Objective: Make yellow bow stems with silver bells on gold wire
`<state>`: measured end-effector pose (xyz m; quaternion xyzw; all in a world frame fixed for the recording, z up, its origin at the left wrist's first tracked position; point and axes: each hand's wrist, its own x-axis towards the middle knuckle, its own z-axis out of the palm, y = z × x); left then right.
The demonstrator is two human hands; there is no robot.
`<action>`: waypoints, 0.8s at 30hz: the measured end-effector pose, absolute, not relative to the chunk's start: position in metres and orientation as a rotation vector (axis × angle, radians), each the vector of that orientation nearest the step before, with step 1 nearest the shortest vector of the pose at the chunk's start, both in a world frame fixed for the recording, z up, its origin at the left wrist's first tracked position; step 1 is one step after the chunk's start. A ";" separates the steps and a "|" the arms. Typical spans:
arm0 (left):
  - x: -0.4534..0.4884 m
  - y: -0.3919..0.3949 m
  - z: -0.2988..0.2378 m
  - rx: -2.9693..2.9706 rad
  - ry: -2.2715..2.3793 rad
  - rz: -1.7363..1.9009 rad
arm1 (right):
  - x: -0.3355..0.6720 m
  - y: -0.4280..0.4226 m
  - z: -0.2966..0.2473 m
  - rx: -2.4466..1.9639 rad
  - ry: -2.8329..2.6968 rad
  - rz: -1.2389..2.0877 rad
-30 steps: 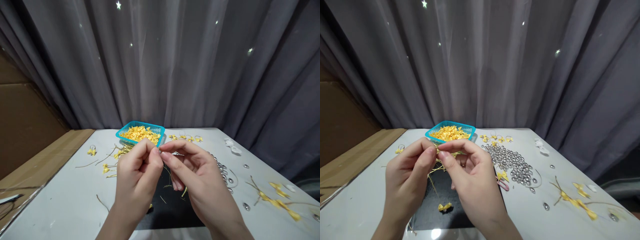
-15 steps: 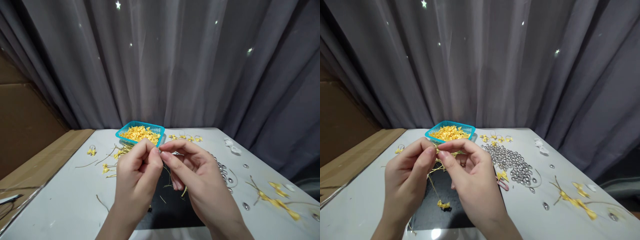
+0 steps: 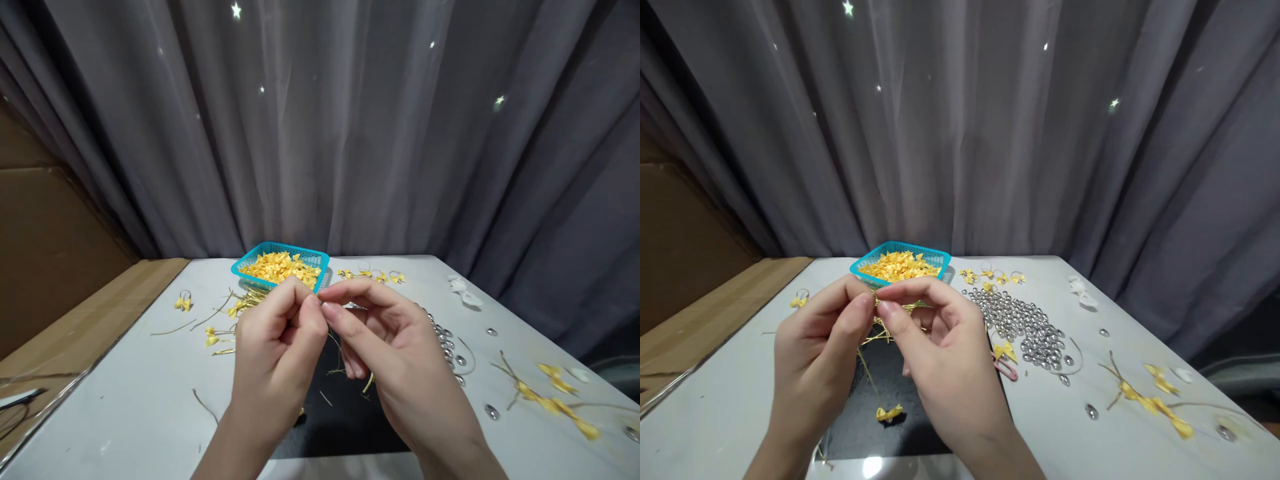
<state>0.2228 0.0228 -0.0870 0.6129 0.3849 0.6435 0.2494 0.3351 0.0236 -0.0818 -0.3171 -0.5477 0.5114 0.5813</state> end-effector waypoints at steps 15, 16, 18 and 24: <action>0.219 0.026 -0.090 1.723 1.006 1.762 | 0.335 0.026 -0.082 -0.717 -1.266 1.215; 0.219 0.026 -0.090 1.739 1.010 1.751 | 0.335 0.025 -0.082 -0.716 -1.264 1.217; 0.218 0.027 -0.090 1.765 1.016 1.749 | 0.335 0.025 -0.081 -0.713 -1.262 1.219; 0.218 0.026 -0.088 1.763 1.026 1.731 | 0.336 0.024 -0.082 -0.718 -1.261 1.202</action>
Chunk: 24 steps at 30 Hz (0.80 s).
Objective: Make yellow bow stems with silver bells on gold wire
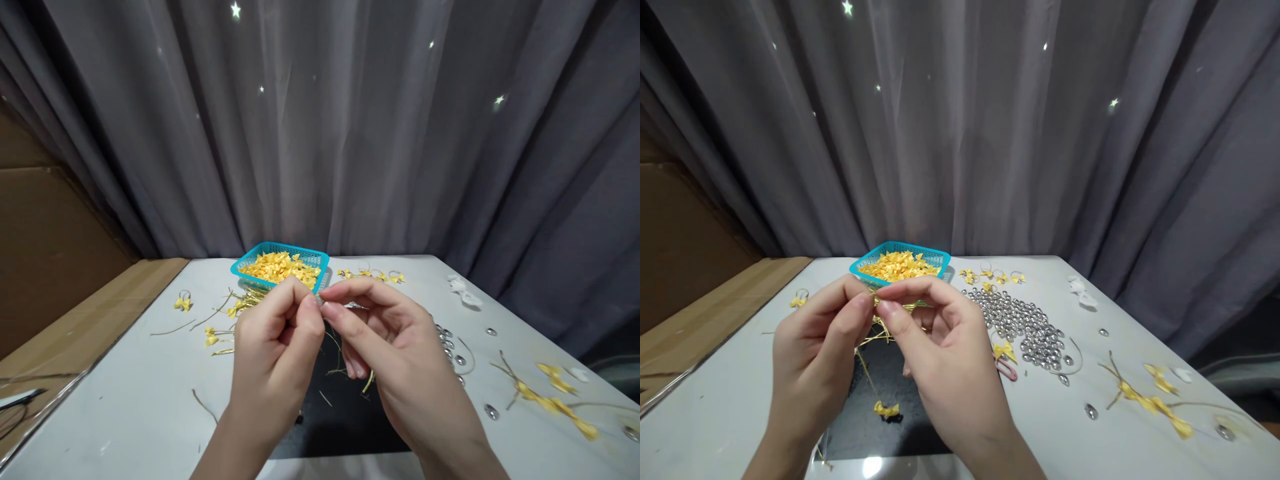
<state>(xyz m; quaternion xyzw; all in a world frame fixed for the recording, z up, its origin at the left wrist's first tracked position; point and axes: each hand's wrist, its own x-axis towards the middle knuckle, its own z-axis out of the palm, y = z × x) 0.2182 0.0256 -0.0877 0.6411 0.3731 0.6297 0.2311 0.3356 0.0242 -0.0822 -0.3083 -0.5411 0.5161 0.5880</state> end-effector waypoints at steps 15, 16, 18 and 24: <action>0.226 0.020 -0.086 1.552 1.083 1.795 | 0.335 0.023 -0.082 -0.734 -1.266 1.197; 0.226 0.020 -0.086 1.554 1.084 1.791 | 0.336 0.023 -0.081 -0.738 -1.265 1.196; 0.226 0.020 -0.086 1.553 1.080 1.783 | 0.336 0.023 -0.081 -0.739 -1.265 1.200; 0.226 0.019 -0.085 1.556 1.089 1.771 | 0.336 0.024 -0.079 -0.740 -1.265 1.210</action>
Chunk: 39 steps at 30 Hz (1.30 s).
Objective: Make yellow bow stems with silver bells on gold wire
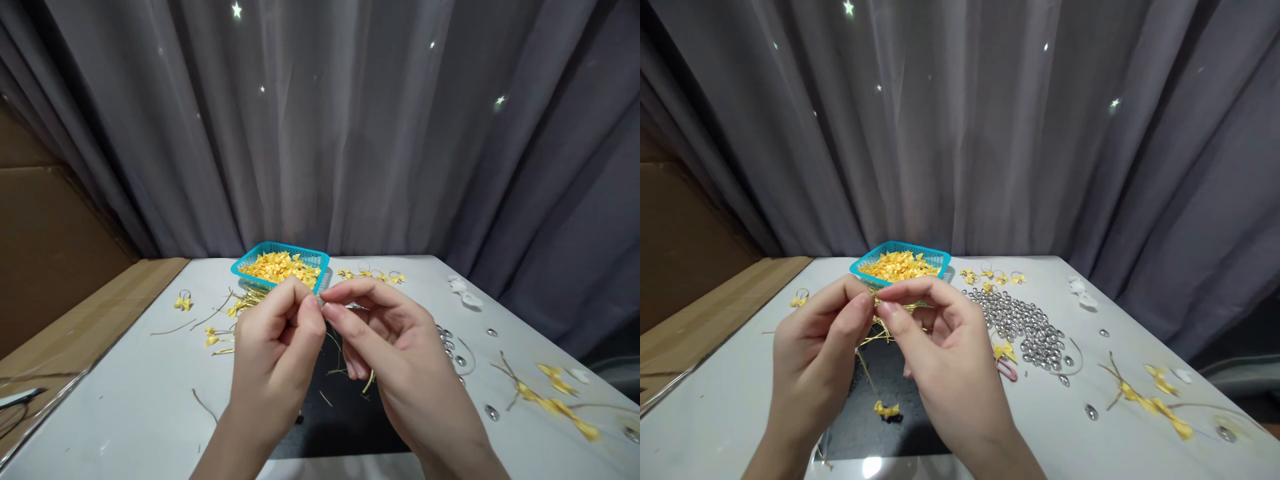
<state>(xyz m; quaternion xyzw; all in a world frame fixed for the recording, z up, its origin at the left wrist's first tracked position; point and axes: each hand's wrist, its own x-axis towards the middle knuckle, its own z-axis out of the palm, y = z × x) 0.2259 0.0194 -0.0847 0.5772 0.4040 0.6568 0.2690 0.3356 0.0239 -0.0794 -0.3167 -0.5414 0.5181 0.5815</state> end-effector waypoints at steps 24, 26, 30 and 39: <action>0.217 0.023 -0.087 1.676 0.905 1.719 | 0.335 0.019 -0.077 -0.755 -1.303 1.107; 0.216 0.023 -0.087 1.701 0.891 1.699 | 0.333 0.019 -0.075 -0.751 -1.318 1.038; 0.215 0.024 -0.088 1.725 0.871 1.706 | 0.332 0.019 -0.072 -0.762 -1.351 0.957; 0.215 0.024 -0.086 1.734 0.931 1.709 | 0.333 0.022 -0.074 -0.738 -1.297 1.044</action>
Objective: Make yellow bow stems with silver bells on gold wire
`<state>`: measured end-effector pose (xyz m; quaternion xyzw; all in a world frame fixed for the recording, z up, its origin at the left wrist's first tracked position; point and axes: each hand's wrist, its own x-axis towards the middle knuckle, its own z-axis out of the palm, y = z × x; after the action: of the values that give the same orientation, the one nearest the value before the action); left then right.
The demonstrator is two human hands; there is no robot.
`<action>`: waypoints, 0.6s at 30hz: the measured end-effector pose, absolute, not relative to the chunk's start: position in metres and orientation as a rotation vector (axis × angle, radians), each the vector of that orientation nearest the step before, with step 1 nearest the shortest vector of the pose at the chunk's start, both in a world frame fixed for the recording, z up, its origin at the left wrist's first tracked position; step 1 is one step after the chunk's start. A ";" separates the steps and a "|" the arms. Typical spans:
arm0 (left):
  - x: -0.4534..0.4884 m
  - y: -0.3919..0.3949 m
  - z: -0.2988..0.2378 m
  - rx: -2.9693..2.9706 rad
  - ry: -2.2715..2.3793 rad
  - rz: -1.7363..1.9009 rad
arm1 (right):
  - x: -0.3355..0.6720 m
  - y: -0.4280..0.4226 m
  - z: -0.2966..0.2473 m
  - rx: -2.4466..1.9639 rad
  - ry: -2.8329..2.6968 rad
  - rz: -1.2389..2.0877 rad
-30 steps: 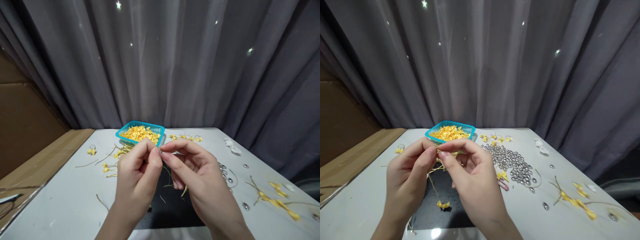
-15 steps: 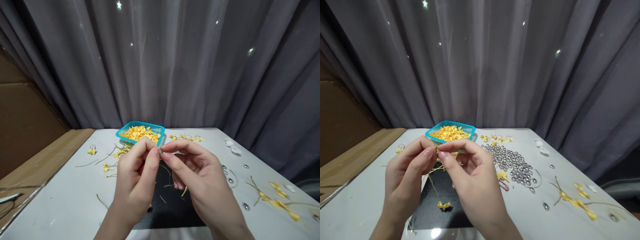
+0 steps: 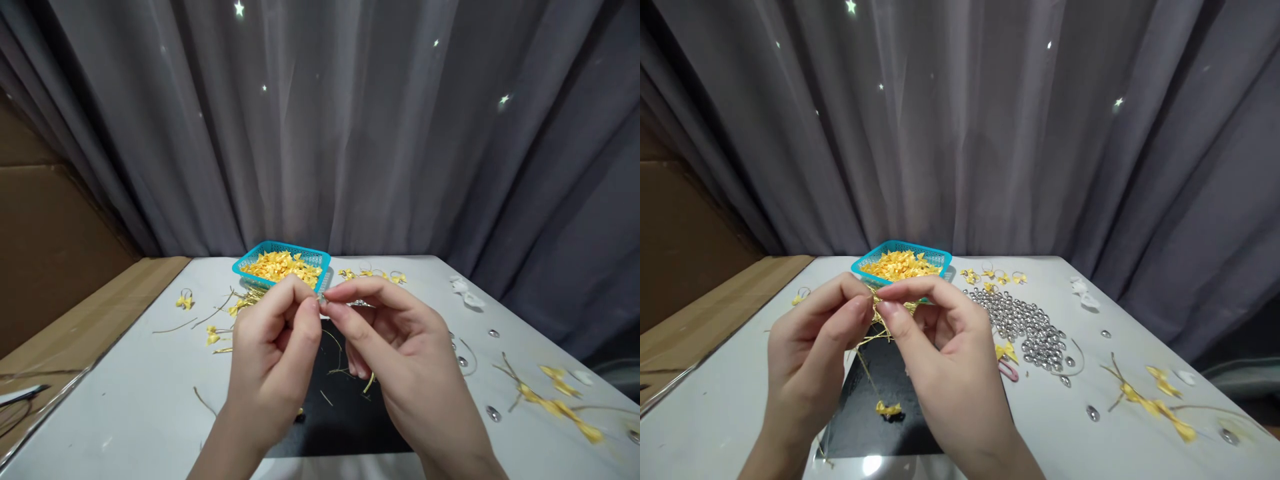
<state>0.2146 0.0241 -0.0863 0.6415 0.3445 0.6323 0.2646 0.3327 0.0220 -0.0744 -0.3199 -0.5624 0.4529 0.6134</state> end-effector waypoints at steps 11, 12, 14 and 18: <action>0.214 0.024 -0.087 1.724 0.930 1.708 | 0.333 0.021 -0.075 -0.760 -1.314 1.048; 0.214 0.024 -0.087 1.724 0.927 1.710 | 0.333 0.020 -0.075 -0.757 -1.315 1.050; 0.214 0.025 -0.087 1.722 0.921 1.709 | 0.333 0.020 -0.075 -0.759 -1.317 1.052; 0.215 0.025 -0.087 1.712 0.929 1.696 | 0.334 0.020 -0.076 -0.760 -1.318 1.066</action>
<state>0.2147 0.0248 -0.0870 0.6372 0.3457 0.6312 0.2757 0.3340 0.0198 -0.0759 -0.3275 -0.5681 0.4598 0.5988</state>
